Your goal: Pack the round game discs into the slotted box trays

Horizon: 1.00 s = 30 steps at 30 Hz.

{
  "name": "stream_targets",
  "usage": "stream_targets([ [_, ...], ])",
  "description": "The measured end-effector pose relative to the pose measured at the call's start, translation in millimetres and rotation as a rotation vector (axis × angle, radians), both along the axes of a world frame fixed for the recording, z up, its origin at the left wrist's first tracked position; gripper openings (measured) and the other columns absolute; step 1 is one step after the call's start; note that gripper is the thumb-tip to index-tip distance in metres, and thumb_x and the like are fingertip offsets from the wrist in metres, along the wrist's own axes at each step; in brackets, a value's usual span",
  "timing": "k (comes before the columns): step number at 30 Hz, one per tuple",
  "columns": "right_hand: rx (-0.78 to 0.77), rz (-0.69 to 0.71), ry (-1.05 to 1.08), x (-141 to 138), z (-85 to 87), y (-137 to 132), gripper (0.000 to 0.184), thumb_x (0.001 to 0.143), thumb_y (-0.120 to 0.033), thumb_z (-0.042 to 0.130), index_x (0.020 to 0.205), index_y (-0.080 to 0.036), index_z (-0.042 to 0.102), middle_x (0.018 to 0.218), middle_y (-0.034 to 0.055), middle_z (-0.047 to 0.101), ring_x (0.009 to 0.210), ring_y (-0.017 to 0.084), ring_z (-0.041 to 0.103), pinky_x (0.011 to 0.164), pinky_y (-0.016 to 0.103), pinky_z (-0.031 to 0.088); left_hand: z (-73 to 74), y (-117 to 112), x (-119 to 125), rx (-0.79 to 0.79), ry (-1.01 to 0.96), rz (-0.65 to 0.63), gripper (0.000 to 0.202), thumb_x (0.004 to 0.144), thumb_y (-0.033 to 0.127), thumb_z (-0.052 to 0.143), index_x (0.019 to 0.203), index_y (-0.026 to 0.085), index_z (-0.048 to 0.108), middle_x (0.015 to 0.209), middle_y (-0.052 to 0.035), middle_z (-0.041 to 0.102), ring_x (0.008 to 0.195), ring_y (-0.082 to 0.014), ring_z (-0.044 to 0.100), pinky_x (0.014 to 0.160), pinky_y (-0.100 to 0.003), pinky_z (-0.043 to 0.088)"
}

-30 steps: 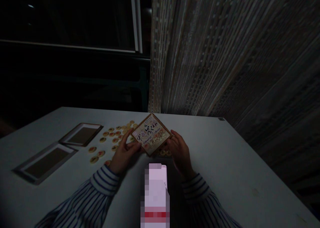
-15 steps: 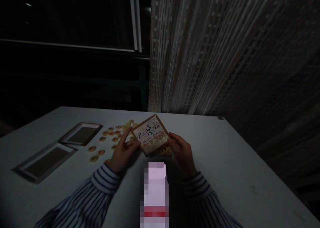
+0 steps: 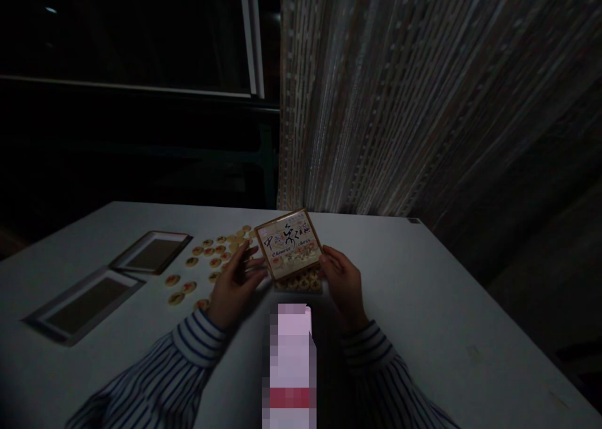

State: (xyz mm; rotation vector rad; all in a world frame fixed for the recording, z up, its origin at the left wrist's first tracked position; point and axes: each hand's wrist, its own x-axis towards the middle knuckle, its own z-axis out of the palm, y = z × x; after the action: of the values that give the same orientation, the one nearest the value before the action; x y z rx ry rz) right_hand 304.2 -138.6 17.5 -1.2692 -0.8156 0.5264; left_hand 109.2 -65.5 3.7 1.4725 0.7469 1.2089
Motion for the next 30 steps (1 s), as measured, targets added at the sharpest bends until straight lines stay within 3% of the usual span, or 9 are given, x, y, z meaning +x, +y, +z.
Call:
stream_targets([
  [4, -0.006, -0.031, 0.057, 0, -1.2, 1, 0.039, 0.067, -0.038, 0.066, 0.098, -0.015, 0.063, 0.092, 0.0098, 0.069, 0.072, 0.02, 0.064, 0.061, 0.035, 0.056, -5.6, -5, 2, 0.189, 0.153, -0.023, 0.071, 0.07, 0.027, 0.065, 0.133, 0.024, 0.033, 0.136, -0.0133, 0.039, 0.118, -0.0243, 0.045, 0.093, -0.04, 0.044],
  [8, -0.012, 0.009, 0.078, -3, -3.1, 1, 0.039, 0.067, -0.037, 0.066, 0.099, -0.016, 0.063, 0.097, 0.0101, 0.068, 0.081, 0.022, 0.064, 0.063, 0.034, 0.056, -4.2, -5, 2, 0.415, 0.261, 0.001, 0.071, 0.071, 0.025, 0.064, 0.135, 0.024, 0.031, 0.141, -0.01, 0.034, 0.128, -0.0248, 0.033, 0.104, -0.044, 0.031],
  [11, -0.026, 0.043, 0.051, -5, -3.2, 0, 0.04, 0.068, -0.037, 0.065, 0.101, -0.015, 0.063, 0.097, 0.0095, 0.068, 0.083, 0.022, 0.064, 0.064, 0.034, 0.056, -1.0, -4, 1, 0.486, 0.3, 0.028, 0.071, 0.073, 0.023, 0.062, 0.136, 0.024, 0.03, 0.141, -0.0088, 0.034, 0.13, -0.0235, 0.029, 0.107, -0.043, 0.026],
  [15, -0.078, 0.081, -0.019, -10, 3.2, -5, 0.041, 0.071, -0.038, 0.062, 0.106, -0.016, 0.061, 0.085, 0.0067, 0.07, 0.074, 0.02, 0.065, 0.066, 0.037, 0.056, 0.3, -5, 0, 0.467, 0.299, 0.036, 0.068, 0.074, 0.022, 0.061, 0.136, 0.024, 0.031, 0.141, -0.0074, 0.035, 0.13, -0.0225, 0.029, 0.108, -0.042, 0.024],
  [22, -0.08, 0.154, -0.12, -14, 11.2, -12, 0.04, 0.076, -0.037, 0.058, 0.112, -0.02, 0.058, 0.086, 0.0049, 0.071, 0.077, 0.021, 0.066, 0.069, 0.037, 0.055, -5.2, -5, -1, 0.421, 0.245, 0.041, 0.058, 0.076, 0.023, 0.058, 0.132, 0.024, 0.039, 0.14, -0.0075, 0.036, 0.13, -0.0208, 0.031, 0.107, -0.042, 0.026],
  [30, -0.079, 0.128, -0.403, -12, 8.9, -14, 0.042, 0.079, -0.032, 0.054, 0.12, -0.02, 0.053, 0.104, 0.0074, 0.066, 0.085, 0.02, 0.064, 0.074, 0.035, 0.053, -6.7, -4, -2, 0.347, 0.204, 0.049, 0.049, 0.078, 0.026, 0.056, 0.126, 0.023, 0.046, 0.139, -0.0072, 0.038, 0.128, -0.0214, 0.035, 0.105, -0.042, 0.031],
])
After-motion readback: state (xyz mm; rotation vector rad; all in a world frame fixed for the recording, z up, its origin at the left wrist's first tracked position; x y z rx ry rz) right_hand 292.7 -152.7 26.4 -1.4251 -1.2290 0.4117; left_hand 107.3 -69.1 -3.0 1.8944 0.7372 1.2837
